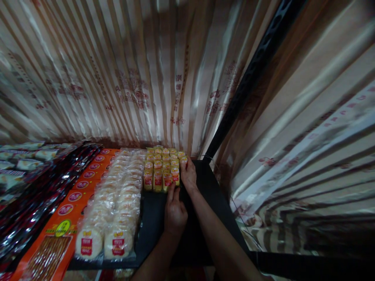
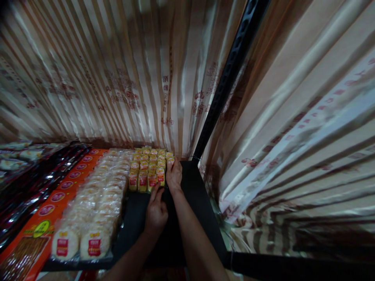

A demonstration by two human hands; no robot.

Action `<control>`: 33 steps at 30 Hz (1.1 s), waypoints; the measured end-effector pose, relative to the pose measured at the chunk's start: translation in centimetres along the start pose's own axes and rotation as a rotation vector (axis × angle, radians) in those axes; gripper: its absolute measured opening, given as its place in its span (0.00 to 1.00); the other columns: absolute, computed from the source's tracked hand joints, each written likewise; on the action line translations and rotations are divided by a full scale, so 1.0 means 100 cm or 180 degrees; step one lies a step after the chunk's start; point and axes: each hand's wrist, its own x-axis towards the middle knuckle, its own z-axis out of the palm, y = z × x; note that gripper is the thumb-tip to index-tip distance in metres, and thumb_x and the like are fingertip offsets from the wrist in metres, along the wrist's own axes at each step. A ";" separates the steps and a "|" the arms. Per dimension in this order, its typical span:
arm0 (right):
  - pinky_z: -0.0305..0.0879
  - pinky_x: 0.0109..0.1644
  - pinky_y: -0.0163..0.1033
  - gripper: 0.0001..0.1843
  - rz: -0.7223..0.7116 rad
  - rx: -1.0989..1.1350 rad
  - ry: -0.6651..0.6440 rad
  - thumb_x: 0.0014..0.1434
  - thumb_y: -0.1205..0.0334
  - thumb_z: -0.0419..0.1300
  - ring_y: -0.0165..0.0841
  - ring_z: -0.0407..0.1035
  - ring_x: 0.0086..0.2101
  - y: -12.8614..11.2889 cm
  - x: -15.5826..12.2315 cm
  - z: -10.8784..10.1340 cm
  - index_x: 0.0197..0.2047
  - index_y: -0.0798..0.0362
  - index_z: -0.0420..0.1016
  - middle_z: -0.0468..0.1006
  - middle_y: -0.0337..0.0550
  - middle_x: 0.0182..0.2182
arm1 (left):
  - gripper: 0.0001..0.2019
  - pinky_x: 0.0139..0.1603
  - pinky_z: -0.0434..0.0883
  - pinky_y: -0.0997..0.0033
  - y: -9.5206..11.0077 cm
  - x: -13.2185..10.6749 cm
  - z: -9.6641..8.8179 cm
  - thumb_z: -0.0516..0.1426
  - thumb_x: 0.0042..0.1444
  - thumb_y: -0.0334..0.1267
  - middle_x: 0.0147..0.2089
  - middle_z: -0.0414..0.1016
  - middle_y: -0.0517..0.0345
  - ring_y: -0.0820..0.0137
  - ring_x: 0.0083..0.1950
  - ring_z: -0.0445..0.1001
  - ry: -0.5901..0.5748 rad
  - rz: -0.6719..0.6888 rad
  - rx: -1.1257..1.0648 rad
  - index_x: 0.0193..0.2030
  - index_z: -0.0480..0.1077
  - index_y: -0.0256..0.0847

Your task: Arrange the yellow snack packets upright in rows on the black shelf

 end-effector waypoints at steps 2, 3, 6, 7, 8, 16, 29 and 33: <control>0.51 0.59 0.48 0.31 0.0124 0.0092 -0.0076 0.60 0.49 0.38 0.40 0.56 0.56 -0.001 0.000 0.001 0.57 0.62 0.61 0.66 0.58 0.54 | 0.26 0.63 0.60 0.63 0.000 0.000 0.000 0.46 0.46 0.20 0.62 0.59 0.44 0.64 0.64 0.57 -0.0013 -0.0003 0.0018 0.53 0.65 0.31; 0.50 0.60 0.48 0.32 0.0169 0.0151 -0.0107 0.60 0.49 0.37 0.40 0.55 0.57 -0.002 0.000 0.001 0.57 0.62 0.60 0.65 0.59 0.55 | 0.26 0.63 0.60 0.64 0.000 0.000 -0.001 0.46 0.46 0.20 0.62 0.59 0.43 0.64 0.64 0.57 -0.0029 -0.0003 0.0025 0.53 0.65 0.30; 0.48 0.61 0.47 0.32 0.0214 0.0204 -0.0120 0.61 0.50 0.36 0.39 0.54 0.58 -0.006 -0.001 0.002 0.59 0.62 0.58 0.63 0.58 0.57 | 0.26 0.63 0.59 0.64 0.002 0.001 -0.002 0.45 0.45 0.20 0.62 0.58 0.43 0.64 0.64 0.56 -0.0052 0.0008 0.0015 0.53 0.65 0.30; 0.48 0.61 0.47 0.32 0.0227 0.0186 -0.0112 0.61 0.50 0.36 0.39 0.54 0.58 -0.007 -0.001 0.002 0.59 0.63 0.58 0.63 0.58 0.57 | 0.26 0.63 0.59 0.65 0.002 0.001 -0.002 0.45 0.45 0.20 0.62 0.58 0.44 0.64 0.64 0.56 -0.0050 0.0014 0.0005 0.53 0.65 0.30; 0.48 0.61 0.47 0.32 0.0244 0.0156 -0.0098 0.61 0.50 0.37 0.39 0.53 0.58 -0.007 -0.001 0.003 0.59 0.64 0.57 0.62 0.59 0.57 | 0.26 0.63 0.59 0.65 0.003 0.001 -0.003 0.45 0.45 0.20 0.62 0.58 0.44 0.65 0.64 0.56 -0.0053 0.0017 0.0003 0.53 0.65 0.30; 0.46 0.62 0.48 0.33 0.0275 0.0010 0.0051 0.61 0.50 0.35 0.39 0.50 0.60 -0.004 0.003 0.007 0.60 0.64 0.56 0.60 0.57 0.59 | 0.25 0.63 0.60 0.63 0.002 0.002 -0.002 0.46 0.46 0.20 0.62 0.58 0.42 0.63 0.64 0.56 -0.0080 0.0045 0.0052 0.53 0.65 0.30; 0.48 0.61 0.47 0.33 0.0246 -0.0008 -0.0110 0.63 0.50 0.32 0.38 0.54 0.59 -0.009 0.002 0.009 0.59 0.62 0.60 0.62 0.57 0.58 | 0.25 0.64 0.59 0.63 0.002 0.002 -0.003 0.46 0.46 0.21 0.62 0.58 0.42 0.63 0.65 0.55 -0.0085 0.0062 -0.0007 0.52 0.65 0.29; 0.45 0.63 0.46 0.35 0.0279 -0.0034 -0.0245 0.62 0.48 0.32 0.38 0.53 0.59 -0.010 0.001 0.009 0.61 0.62 0.56 0.61 0.55 0.59 | 0.25 0.63 0.60 0.62 0.003 0.002 -0.003 0.46 0.46 0.20 0.62 0.59 0.42 0.62 0.64 0.56 -0.0110 0.0016 0.0009 0.53 0.65 0.29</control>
